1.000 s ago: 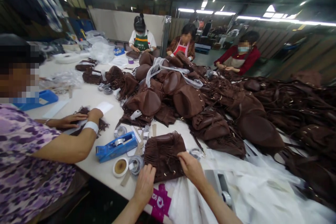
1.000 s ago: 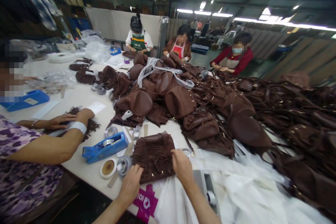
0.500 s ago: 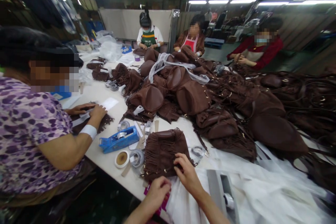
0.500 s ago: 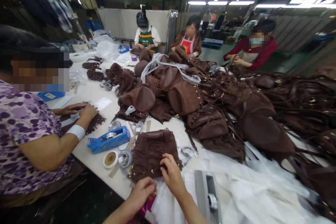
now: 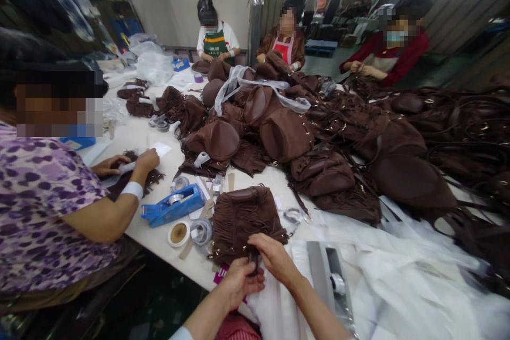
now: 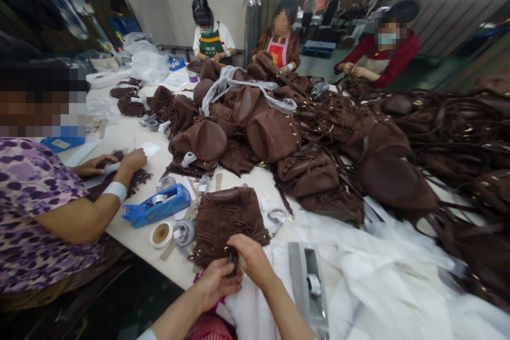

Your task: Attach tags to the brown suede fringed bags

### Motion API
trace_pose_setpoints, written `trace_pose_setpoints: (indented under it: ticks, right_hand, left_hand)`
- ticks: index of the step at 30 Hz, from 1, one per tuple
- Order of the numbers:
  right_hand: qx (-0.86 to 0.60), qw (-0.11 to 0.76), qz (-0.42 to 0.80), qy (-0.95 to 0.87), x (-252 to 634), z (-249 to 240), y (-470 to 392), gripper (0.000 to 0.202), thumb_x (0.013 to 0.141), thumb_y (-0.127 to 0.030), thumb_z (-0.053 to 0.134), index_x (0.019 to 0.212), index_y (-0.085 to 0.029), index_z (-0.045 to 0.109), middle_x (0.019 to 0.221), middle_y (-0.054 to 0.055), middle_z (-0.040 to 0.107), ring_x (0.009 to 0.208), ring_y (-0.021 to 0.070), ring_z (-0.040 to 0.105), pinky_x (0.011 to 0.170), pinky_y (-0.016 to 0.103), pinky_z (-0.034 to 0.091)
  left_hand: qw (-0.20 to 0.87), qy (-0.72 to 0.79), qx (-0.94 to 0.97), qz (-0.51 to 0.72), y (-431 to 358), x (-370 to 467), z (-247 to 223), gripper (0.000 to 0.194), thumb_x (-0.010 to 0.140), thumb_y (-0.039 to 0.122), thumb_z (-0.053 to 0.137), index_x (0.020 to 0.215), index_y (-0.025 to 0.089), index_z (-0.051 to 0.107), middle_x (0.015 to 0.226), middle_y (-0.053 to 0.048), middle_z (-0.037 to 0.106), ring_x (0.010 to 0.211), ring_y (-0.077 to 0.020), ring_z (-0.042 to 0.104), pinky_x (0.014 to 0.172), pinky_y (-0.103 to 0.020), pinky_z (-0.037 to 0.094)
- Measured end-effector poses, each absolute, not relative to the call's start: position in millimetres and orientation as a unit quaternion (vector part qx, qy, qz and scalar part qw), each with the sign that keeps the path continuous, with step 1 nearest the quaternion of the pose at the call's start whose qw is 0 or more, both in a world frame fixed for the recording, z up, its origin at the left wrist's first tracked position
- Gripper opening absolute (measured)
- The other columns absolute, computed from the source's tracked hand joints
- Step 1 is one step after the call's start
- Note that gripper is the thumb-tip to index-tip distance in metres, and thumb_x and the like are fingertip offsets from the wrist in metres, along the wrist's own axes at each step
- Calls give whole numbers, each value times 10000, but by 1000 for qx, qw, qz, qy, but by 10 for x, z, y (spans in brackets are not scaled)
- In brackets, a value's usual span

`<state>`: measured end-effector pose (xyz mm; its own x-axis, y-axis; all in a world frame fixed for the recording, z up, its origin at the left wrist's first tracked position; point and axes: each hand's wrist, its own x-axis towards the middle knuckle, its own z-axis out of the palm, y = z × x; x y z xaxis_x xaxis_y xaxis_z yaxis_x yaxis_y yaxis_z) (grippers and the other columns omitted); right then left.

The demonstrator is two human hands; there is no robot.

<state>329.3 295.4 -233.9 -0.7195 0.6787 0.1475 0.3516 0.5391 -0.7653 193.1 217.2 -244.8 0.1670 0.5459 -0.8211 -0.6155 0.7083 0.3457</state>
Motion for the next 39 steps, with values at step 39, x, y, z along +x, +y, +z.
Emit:
trace_pose_setpoints:
  ticks: [39]
  right_hand:
    - [-118, 92, 140, -979, 2701, -2290, 3632, 514, 941, -127, 361, 1443, -239, 365, 1471, 83, 456, 1405, 233, 316, 1157, 491, 256]
  left_hand:
    - [717, 569, -19, 403, 2160, 1690, -2741, 256, 787, 383, 620, 855, 192, 464, 643, 33, 563, 469, -84, 482, 555, -265, 442]
